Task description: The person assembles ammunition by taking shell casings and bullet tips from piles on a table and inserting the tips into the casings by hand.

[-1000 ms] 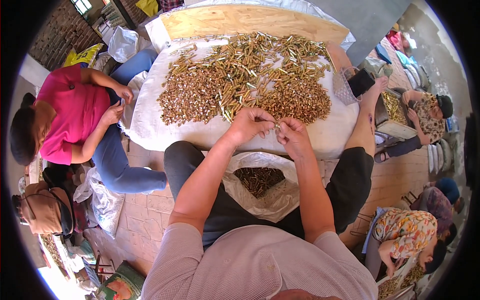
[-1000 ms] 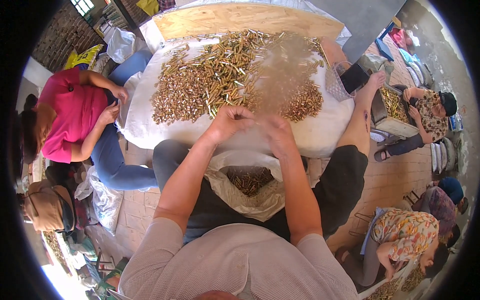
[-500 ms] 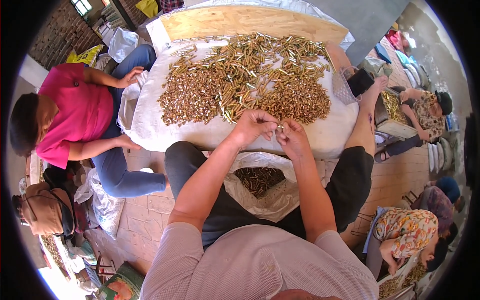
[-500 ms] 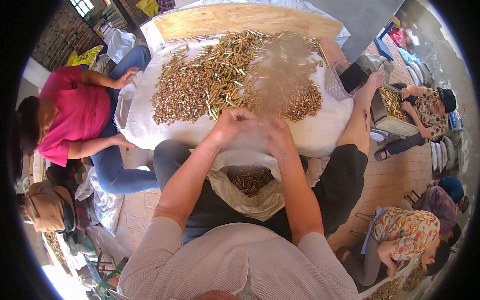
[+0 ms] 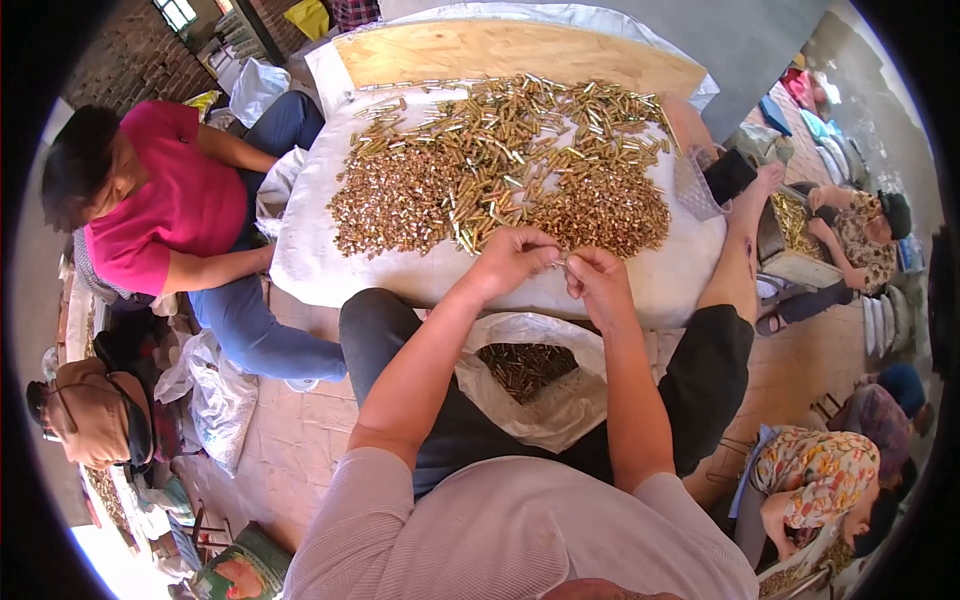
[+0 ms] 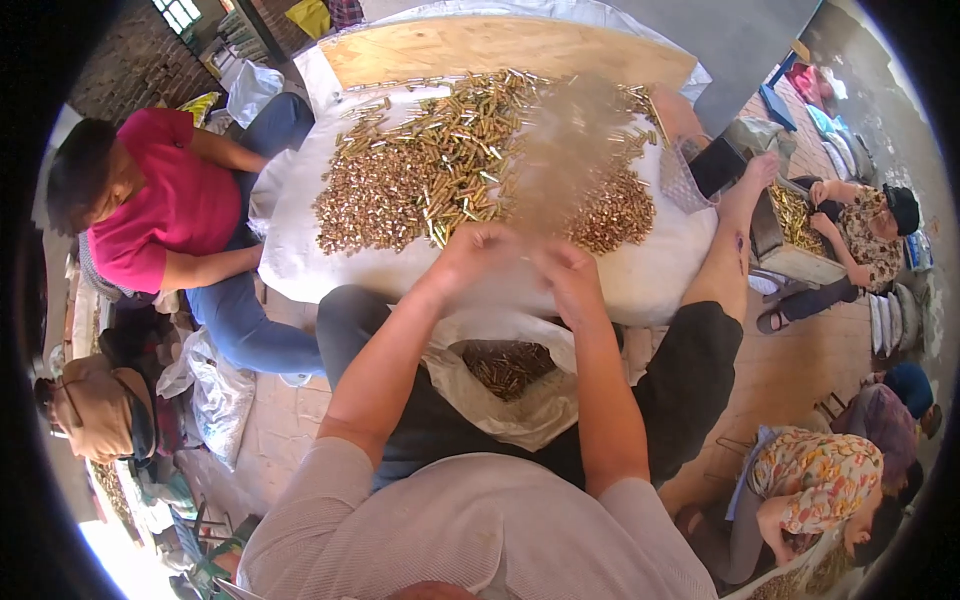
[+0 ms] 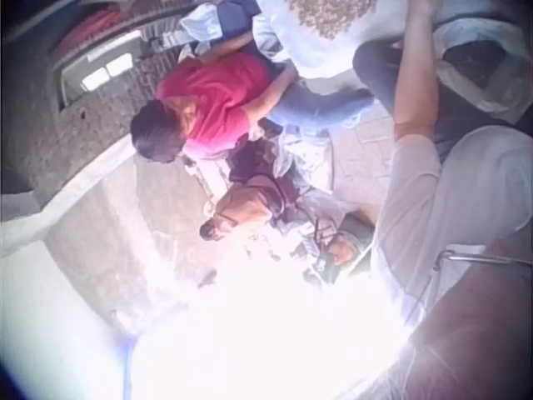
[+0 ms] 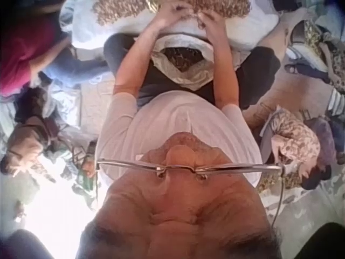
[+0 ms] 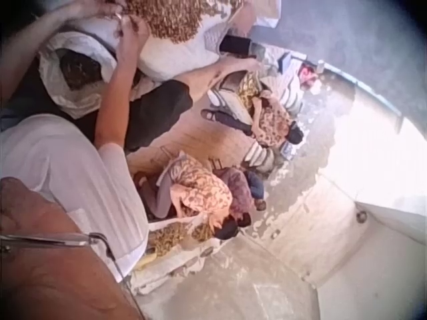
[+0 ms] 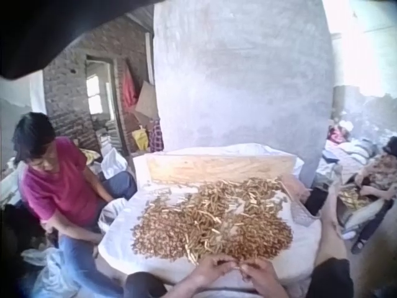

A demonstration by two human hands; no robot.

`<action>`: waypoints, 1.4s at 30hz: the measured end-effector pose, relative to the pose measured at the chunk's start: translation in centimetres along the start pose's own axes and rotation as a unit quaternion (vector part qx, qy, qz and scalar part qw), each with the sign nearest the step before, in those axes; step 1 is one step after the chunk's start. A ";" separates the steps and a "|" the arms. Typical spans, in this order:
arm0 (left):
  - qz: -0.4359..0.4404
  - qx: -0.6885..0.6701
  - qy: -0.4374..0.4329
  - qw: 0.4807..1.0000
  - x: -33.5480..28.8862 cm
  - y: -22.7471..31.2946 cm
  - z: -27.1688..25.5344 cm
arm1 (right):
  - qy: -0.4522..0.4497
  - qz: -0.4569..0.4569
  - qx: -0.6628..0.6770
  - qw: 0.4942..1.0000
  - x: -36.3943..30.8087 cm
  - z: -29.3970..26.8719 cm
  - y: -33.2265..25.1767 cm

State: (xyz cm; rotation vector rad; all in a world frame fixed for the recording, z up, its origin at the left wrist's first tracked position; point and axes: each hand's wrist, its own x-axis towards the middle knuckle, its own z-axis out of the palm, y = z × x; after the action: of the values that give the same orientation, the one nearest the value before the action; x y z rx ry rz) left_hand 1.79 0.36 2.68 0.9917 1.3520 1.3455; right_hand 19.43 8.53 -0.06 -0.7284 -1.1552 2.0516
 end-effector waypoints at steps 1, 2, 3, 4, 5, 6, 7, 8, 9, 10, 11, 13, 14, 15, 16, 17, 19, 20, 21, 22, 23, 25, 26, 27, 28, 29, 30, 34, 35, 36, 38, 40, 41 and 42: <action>0.000 0.002 0.002 1.000 0.2 0.0 -0.8 | -0.034 0.001 -0.038 0.999 -0.1 -0.3 -0.3; 0.081 0.206 0.070 0.973 0.5 0.1 -2.2 | -0.068 0.001 -0.077 0.995 -0.2 -0.5 -0.5; 0.158 0.398 0.133 0.894 0.9 0.0 -3.3 | -0.068 0.001 -0.076 0.995 -0.4 -0.9 -0.6; 0.158 0.399 0.133 0.893 1.0 -0.1 -4.2 | -0.112 0.045 -0.129 0.984 -0.5 -1.3 -0.7; 0.131 0.508 0.177 0.833 1.2 -0.2 -5.0 | -0.156 0.088 -0.182 0.967 -0.6 -1.6 -0.7; 0.101 0.608 0.218 0.757 1.4 -0.3 -5.6 | -0.156 0.089 -0.182 0.967 -0.6 -1.6 -0.6; 0.100 0.608 0.219 0.757 1.6 -0.6 -5.8 | -0.223 0.092 -0.244 0.939 -0.6 -1.5 -0.4; 0.063 0.637 0.218 0.737 1.8 -0.9 -6.1 | -0.288 0.095 -0.303 0.903 -0.5 -1.5 -0.3; 0.028 0.664 0.213 0.716 2.1 -1.0 -5.9 | -0.285 0.097 -0.303 0.904 -0.5 -1.8 -0.2; 0.014 0.665 0.194 0.721 2.2 -1.2 -5.9 | -0.274 0.072 -0.359 0.889 -0.3 -2.1 0.0; 0.014 0.664 0.191 0.723 2.4 -1.3 -5.8 | -0.264 0.048 -0.414 0.870 -0.2 -2.4 0.2; -0.017 0.656 0.192 0.729 2.9 -1.6 -6.0 | -0.184 -0.008 -0.441 0.878 0.0 -2.3 0.6; -0.023 0.660 0.197 0.725 3.0 -1.8 -6.0 | -0.104 -0.066 -0.463 0.878 0.2 -2.1 0.8; -0.023 0.659 0.197 0.725 3.1 -2.1 -6.1 | -0.104 -0.065 -0.464 0.877 0.4 -2.1 1.1; 0.001 0.645 0.211 0.734 3.1 -2.4 -6.2 | -0.069 -0.106 -0.488 0.864 0.8 -2.0 1.3; 0.025 0.630 0.226 0.743 3.2 -2.7 -6.4 | -0.034 -0.147 -0.510 0.847 1.1 -1.8 1.5; 0.040 0.533 0.214 0.817 3.1 -2.0 -6.1 | -0.030 -0.186 -0.540 0.820 1.6 -2.0 2.1; 0.054 0.428 0.202 0.879 3.2 -1.6 -5.9 | -0.026 -0.225 -0.568 0.791 1.8 -2.1 2.3; 0.052 0.429 0.204 0.878 3.1 -1.8 -6.1 | -0.029 -0.225 -0.567 0.792 1.9 -1.6 2.4; 0.061 0.352 0.203 0.912 3.0 -1.9 -6.2 | -0.026 -0.230 -0.605 0.762 1.9 -1.1 2.5; 0.070 0.272 0.200 0.939 2.9 -2.0 -6.3 | -0.021 -0.235 -0.641 0.731 2.0 -0.6 2.6; 0.008 0.155 0.176 0.972 2.5 -0.9 -5.5 | -0.017 -0.219 -0.630 0.745 1.9 -0.6 2.5; -0.053 0.035 0.147 0.987 2.3 -0.3 -5.0 | -0.010 -0.204 -0.619 0.759 1.8 -0.7 2.5; -0.052 0.036 0.147 0.987 2.1 -0.2 -4.8 | -0.011 -0.205 -0.619 0.758 1.8 -0.7 2.6; -0.051 -0.021 0.129 0.990 2.0 -0.1 -4.6 | -0.010 -0.228 -0.623 0.749 1.8 -0.8 2.7; -0.049 -0.077 0.110 0.990 1.8 0.0 -4.4 | -0.009 -0.251 -0.626 0.738 1.8 -1.0 2.7; -0.048 -0.077 0.111 0.990 1.7 -0.2 -4.3 | -0.010 -0.252 -0.626 0.738 1.7 -1.0 2.7; -0.049 -0.175 0.085 0.980 1.6 -0.5 -3.3 | 0.017 -0.198 -0.480 0.855 1.7 -1.8 3.0; -0.047 -0.199 0.075 0.976 1.7 -0.5 -2.9 | 0.047 -0.160 -0.396 0.903 1.7 -2.2 3.1; -0.047 -0.198 0.076 0.976 1.5 -0.6 -3.0 | 0.046 -0.160 -0.395 0.903 1.6 -1.9 2.6; -0.062 -0.213 0.067 0.973 1.2 -0.8 -3.0 | 0.009 0.008 -0.147 0.989 1.3 -1.5 1.3; -0.072 -0.205 0.059 0.974 1.1 -1.1 -2.8 | 0.003 0.012 -0.090 0.996 0.6 -0.4 0.0; -0.084 -0.198 0.053 0.975 1.1 -1.2 -2.7 | -0.004 0.017 -0.033 0.999 0.4 0.1 -0.2; -0.084 -0.198 0.050 0.975 1.1 -1.2 -2.4 | -0.001 0.016 -0.033 0.999 0.3 0.0 -0.3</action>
State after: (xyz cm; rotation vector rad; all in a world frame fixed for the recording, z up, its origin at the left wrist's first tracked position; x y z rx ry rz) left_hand -0.67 0.79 1.31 0.5353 1.1505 1.4753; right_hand 19.28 8.87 0.12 -0.7810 -1.2248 2.0494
